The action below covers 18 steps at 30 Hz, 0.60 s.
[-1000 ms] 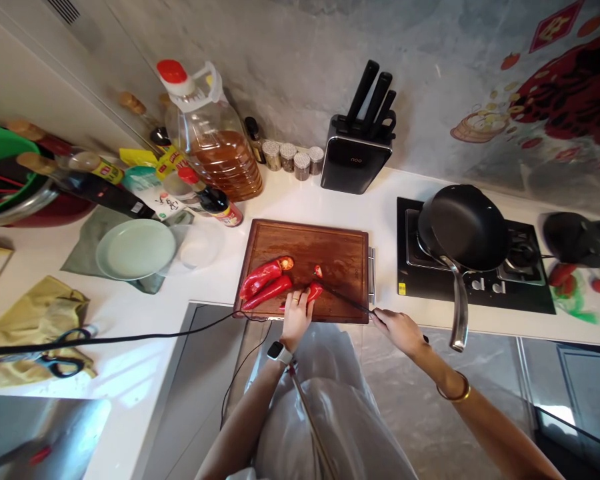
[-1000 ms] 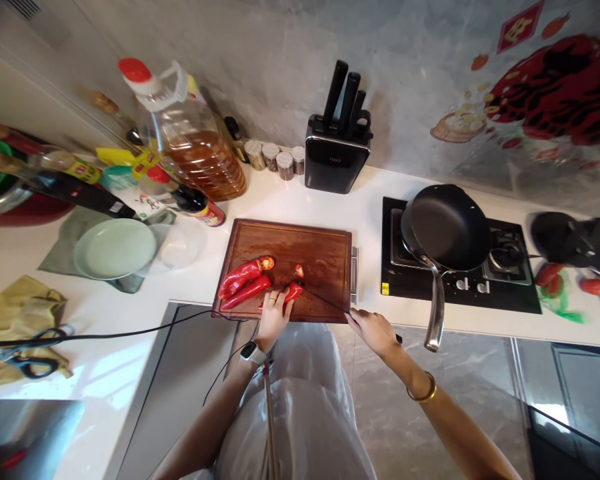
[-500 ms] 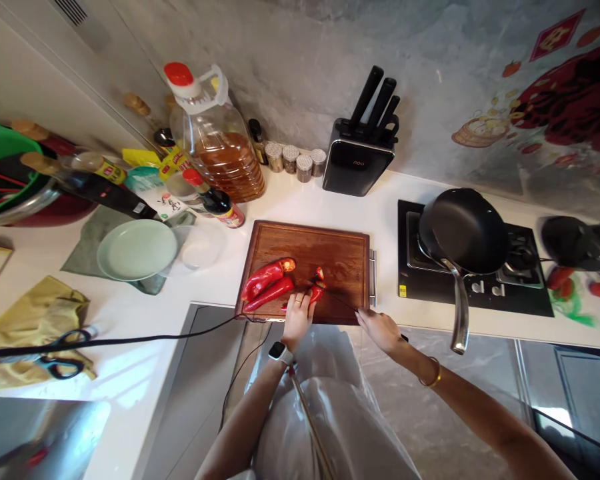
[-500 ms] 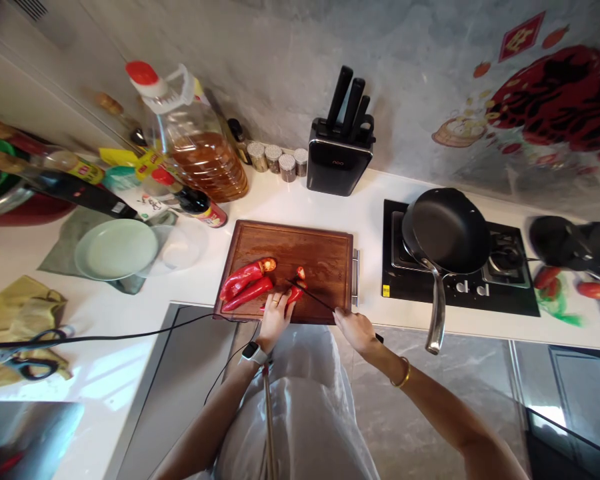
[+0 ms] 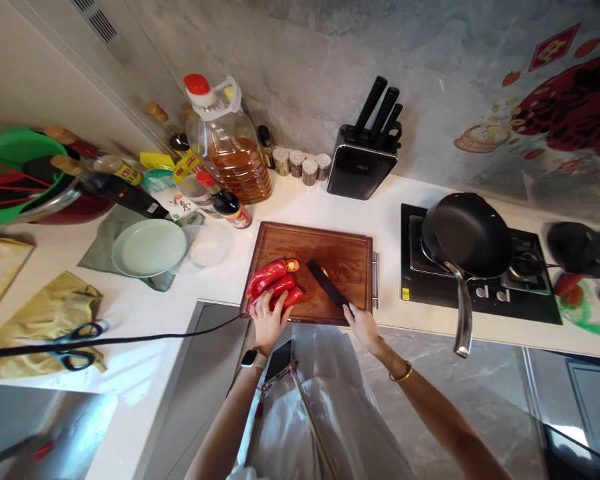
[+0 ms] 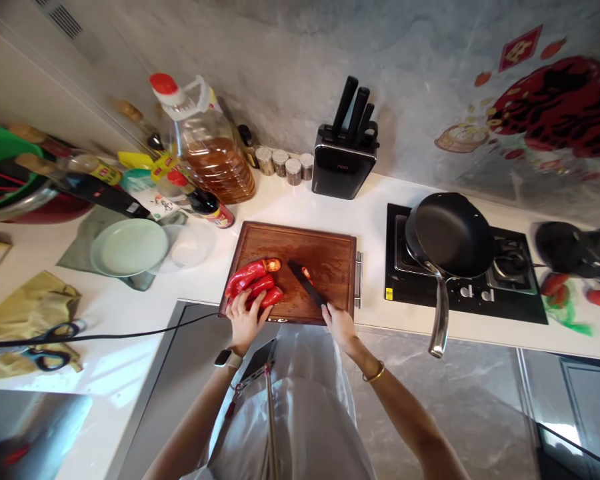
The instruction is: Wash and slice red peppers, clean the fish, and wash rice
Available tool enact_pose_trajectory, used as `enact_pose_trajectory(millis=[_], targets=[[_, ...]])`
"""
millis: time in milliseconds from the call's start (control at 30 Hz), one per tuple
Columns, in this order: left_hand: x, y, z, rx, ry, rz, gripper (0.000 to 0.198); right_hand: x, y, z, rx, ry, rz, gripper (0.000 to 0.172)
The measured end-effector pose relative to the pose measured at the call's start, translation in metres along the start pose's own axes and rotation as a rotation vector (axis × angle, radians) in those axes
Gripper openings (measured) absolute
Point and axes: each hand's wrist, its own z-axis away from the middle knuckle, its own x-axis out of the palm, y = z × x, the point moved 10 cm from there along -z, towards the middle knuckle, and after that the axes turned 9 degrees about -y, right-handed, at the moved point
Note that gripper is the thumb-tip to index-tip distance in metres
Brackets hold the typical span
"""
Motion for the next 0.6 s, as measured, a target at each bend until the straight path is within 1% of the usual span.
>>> enact_pose_trajectory(millis=[67, 133, 167, 200, 267, 367, 433, 467, 533, 600], targets=[[-0.009, -0.01, -0.006, -0.042, 0.01, -0.008, 0.073, 0.002, -0.016, -0.004, -0.02, 0.013, -0.078, 0.04], [-0.013, -0.015, -0.017, -0.058, -0.029, -0.006, 0.098, 0.003, -0.035, -0.009, -0.044, 0.012, -0.134, 0.04], [-0.013, -0.016, -0.022, -0.056, -0.064, -0.007, 0.106, 0.004, -0.044, -0.012, -0.055, 0.006, -0.155, 0.039], [-0.012, -0.017, -0.026, -0.049, -0.101, -0.011, 0.11, 0.004, -0.053, -0.015, -0.062, -0.001, -0.171, 0.038], [-0.01, -0.019, -0.032, -0.041, -0.155, -0.023, 0.111, 0.005, -0.066, -0.021, -0.064, -0.014, -0.187, 0.036], [-0.01, -0.027, -0.035, -0.055, -0.157, -0.036, 0.109, 0.006, -0.076, -0.028, -0.055, -0.021, -0.189, 0.034], [-0.009, -0.032, -0.037, -0.06, -0.147, -0.031, 0.111, 0.007, -0.071, -0.029, -0.029, -0.014, -0.197, 0.035], [-0.007, -0.033, -0.04, -0.055, -0.148, -0.024, 0.113, 0.007, -0.066, -0.029, -0.008, -0.005, -0.209, 0.035], [-0.004, -0.033, -0.049, -0.033, -0.155, -0.01, 0.115, 0.006, -0.047, -0.025, 0.047, 0.03, -0.248, 0.037], [-0.001, -0.03, -0.065, 0.007, -0.165, -0.004, 0.116, 0.004, -0.025, -0.019, 0.088, 0.075, -0.3, 0.038]])
